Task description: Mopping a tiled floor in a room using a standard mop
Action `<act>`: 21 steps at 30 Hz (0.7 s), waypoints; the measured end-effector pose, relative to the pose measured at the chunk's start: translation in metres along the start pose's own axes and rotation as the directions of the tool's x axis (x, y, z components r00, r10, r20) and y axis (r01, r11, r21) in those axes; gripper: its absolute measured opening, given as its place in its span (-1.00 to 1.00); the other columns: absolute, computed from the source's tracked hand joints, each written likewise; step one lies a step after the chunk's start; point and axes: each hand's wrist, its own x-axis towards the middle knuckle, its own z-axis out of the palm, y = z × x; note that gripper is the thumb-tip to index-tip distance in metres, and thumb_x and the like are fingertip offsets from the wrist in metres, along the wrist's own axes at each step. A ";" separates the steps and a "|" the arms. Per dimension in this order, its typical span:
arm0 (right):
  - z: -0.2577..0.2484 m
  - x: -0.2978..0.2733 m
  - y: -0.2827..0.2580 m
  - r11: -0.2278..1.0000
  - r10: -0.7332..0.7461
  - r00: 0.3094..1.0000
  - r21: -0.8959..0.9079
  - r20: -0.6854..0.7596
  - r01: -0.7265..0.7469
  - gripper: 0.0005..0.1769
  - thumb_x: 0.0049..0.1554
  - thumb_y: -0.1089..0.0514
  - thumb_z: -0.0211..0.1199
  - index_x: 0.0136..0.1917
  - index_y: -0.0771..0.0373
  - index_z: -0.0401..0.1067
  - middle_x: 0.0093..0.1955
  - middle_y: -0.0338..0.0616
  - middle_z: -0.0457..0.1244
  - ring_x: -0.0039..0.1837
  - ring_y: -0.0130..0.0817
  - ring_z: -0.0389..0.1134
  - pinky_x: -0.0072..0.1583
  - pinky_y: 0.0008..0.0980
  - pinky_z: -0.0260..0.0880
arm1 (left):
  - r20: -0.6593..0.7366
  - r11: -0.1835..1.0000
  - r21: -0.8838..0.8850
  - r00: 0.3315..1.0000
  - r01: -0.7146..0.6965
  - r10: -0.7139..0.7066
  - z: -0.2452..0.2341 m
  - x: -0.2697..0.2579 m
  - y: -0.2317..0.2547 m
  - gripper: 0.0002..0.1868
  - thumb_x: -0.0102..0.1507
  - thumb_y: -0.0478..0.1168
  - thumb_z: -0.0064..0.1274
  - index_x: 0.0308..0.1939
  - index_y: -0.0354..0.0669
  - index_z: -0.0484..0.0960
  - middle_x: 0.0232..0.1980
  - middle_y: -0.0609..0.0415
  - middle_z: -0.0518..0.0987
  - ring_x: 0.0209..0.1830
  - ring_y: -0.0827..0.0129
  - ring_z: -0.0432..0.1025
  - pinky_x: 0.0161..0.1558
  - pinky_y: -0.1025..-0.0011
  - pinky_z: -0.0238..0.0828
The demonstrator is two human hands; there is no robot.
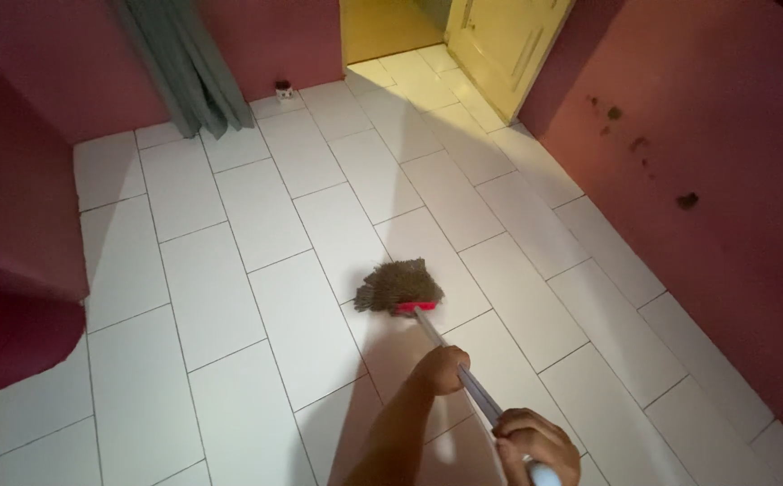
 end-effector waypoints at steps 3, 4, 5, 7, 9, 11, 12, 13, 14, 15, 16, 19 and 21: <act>-0.010 -0.007 0.015 0.997 0.071 0.996 0.031 -0.057 -0.070 -0.67 0.12 0.15 0.20 -0.45 0.24 0.31 -0.42 -0.14 0.27 -0.36 -0.28 0.39 -0.21 -0.39 0.52 | 0.115 0.989 0.117 0.988 0.087 -0.101 -0.014 0.006 0.008 -0.66 0.06 -0.08 0.25 -0.11 -0.02 0.66 0.01 0.02 0.60 0.00 0.07 0.46 0.00 0.19 0.38; -0.011 -0.011 0.019 0.991 0.133 0.988 0.043 -0.079 -0.130 -0.66 0.12 0.16 0.20 -0.46 0.25 0.31 -0.40 -0.15 0.26 -0.34 -0.29 0.40 -0.19 -0.38 0.52 | 0.193 0.963 0.183 0.953 0.198 -0.233 -0.022 0.005 0.013 -0.63 0.14 -0.06 0.29 -0.01 0.01 0.65 0.13 0.09 0.57 0.11 0.13 0.41 0.07 0.23 0.35; -0.010 -0.011 0.025 0.991 0.131 0.988 0.044 -0.080 -0.127 -0.66 0.12 0.16 0.20 -0.46 0.25 0.31 -0.40 -0.15 0.26 -0.34 -0.29 0.40 -0.19 -0.38 0.52 | 0.191 0.963 0.184 0.954 0.197 -0.231 -0.014 0.006 -0.007 -0.63 0.14 -0.06 0.29 -0.01 0.01 0.65 0.13 0.09 0.57 0.11 0.13 0.41 0.07 0.23 0.35; -0.006 -0.014 0.034 0.977 0.055 0.998 0.207 0.000 -0.054 -0.71 0.13 0.14 0.26 -0.37 0.27 0.36 -0.37 -0.11 0.30 -0.30 -0.26 0.44 -0.11 -0.30 0.60 | -0.027 0.963 0.251 0.994 -0.094 0.104 0.004 0.002 -0.048 -0.84 0.05 -0.15 0.13 -0.35 -0.10 0.64 -0.25 0.01 0.61 -0.10 0.02 0.50 0.01 0.18 0.42; 0.004 -0.011 0.033 0.950 0.036 0.997 0.308 0.062 -0.054 -0.72 0.15 0.17 0.24 -0.36 0.32 0.37 -0.36 -0.07 0.26 -0.29 -0.21 0.35 -0.09 -0.21 0.56 | -0.062 0.970 0.244 0.998 -0.008 0.024 0.003 -0.012 -0.071 -0.80 0.05 -0.11 0.15 -0.28 -0.01 0.67 -0.14 0.06 0.63 -0.03 0.07 0.48 0.05 0.18 0.41; 0.012 -0.006 0.043 0.912 -0.001 0.993 0.408 0.116 -0.047 -0.72 0.16 0.21 0.22 -0.35 0.37 0.37 -0.36 -0.02 0.22 -0.29 -0.15 0.27 -0.06 -0.11 0.51 | -0.104 0.968 0.240 0.993 0.071 -0.047 -0.015 -0.016 -0.082 -0.75 0.05 -0.07 0.17 -0.21 0.08 0.70 -0.04 0.12 0.65 0.04 0.11 0.45 0.10 0.18 0.40; 0.014 -0.009 0.048 0.903 -0.013 0.976 0.421 0.217 -0.081 -0.75 0.20 0.21 0.20 -0.29 0.36 0.38 -0.26 -0.01 0.26 -0.17 -0.12 0.32 0.10 0.00 0.50 | -0.150 0.967 0.191 0.979 0.169 -0.141 -0.025 -0.026 -0.079 -0.71 0.06 -0.14 0.14 -0.12 0.03 0.66 -0.01 0.08 0.63 0.05 0.07 0.47 0.10 0.14 0.41; 0.018 -0.012 0.054 0.895 -0.027 0.948 0.431 0.316 -0.118 -0.78 0.24 0.21 0.17 -0.23 0.35 0.38 -0.17 0.01 0.29 -0.06 -0.09 0.37 0.25 0.10 0.48 | -0.190 0.955 0.137 0.953 0.263 -0.235 -0.036 -0.036 -0.077 -0.65 0.08 -0.21 0.12 -0.04 -0.01 0.63 0.02 0.04 0.61 0.06 0.02 0.48 0.10 0.11 0.41; 0.024 -0.010 0.057 0.893 -0.035 0.947 0.435 0.320 -0.114 -0.78 0.24 0.21 0.17 -0.23 0.35 0.38 -0.17 0.01 0.29 -0.06 -0.09 0.37 0.25 0.10 0.48 | -0.199 0.955 0.137 0.951 0.265 -0.236 -0.042 -0.038 -0.083 -0.65 0.08 -0.21 0.12 -0.04 -0.01 0.63 0.02 0.04 0.61 0.06 0.02 0.48 0.10 0.11 0.41; 0.030 -0.009 0.060 0.867 -0.013 0.931 0.468 0.366 -0.172 -0.77 0.26 0.20 0.15 -0.23 0.32 0.36 -0.14 0.01 0.28 -0.03 -0.06 0.34 0.24 0.11 0.43 | -0.186 0.932 0.169 0.939 0.321 -0.290 -0.048 -0.040 -0.089 -0.55 0.08 -0.24 0.12 0.08 -0.04 0.61 0.19 0.08 0.55 0.16 0.03 0.43 0.17 0.06 0.38; 0.038 -0.010 0.060 0.834 0.010 0.910 0.499 0.416 -0.237 -0.76 0.29 0.19 0.13 -0.23 0.28 0.34 -0.11 0.01 0.26 0.00 -0.04 0.32 0.24 0.11 0.38 | -0.173 0.902 0.200 0.920 0.382 -0.352 -0.053 -0.049 -0.095 -0.44 0.08 -0.26 0.12 0.20 -0.07 0.59 0.36 0.12 0.49 0.27 0.04 0.37 0.24 0.01 0.34; 0.054 -0.011 0.073 0.875 0.072 0.840 0.370 0.537 -0.312 -0.81 0.25 0.17 0.14 -0.18 0.27 0.41 0.04 0.06 0.35 0.17 -0.07 0.41 0.24 -0.10 0.35 | -0.216 0.881 0.153 0.885 0.448 -0.412 -0.086 -0.060 -0.099 -0.71 0.15 -0.25 0.05 -0.05 0.02 0.64 -0.05 -0.03 0.65 0.00 -0.11 0.57 0.00 0.02 0.57; 0.079 -0.009 0.064 0.865 0.096 0.817 0.359 0.569 -0.351 -0.83 0.24 0.18 0.15 -0.18 0.26 0.44 0.08 0.05 0.36 0.19 -0.08 0.41 0.27 -0.10 0.35 | -0.190 0.837 0.146 0.846 0.527 -0.499 -0.105 -0.085 -0.104 -0.59 0.17 -0.30 -0.05 0.10 0.10 0.58 0.13 0.06 0.58 0.11 -0.07 0.46 0.11 0.04 0.43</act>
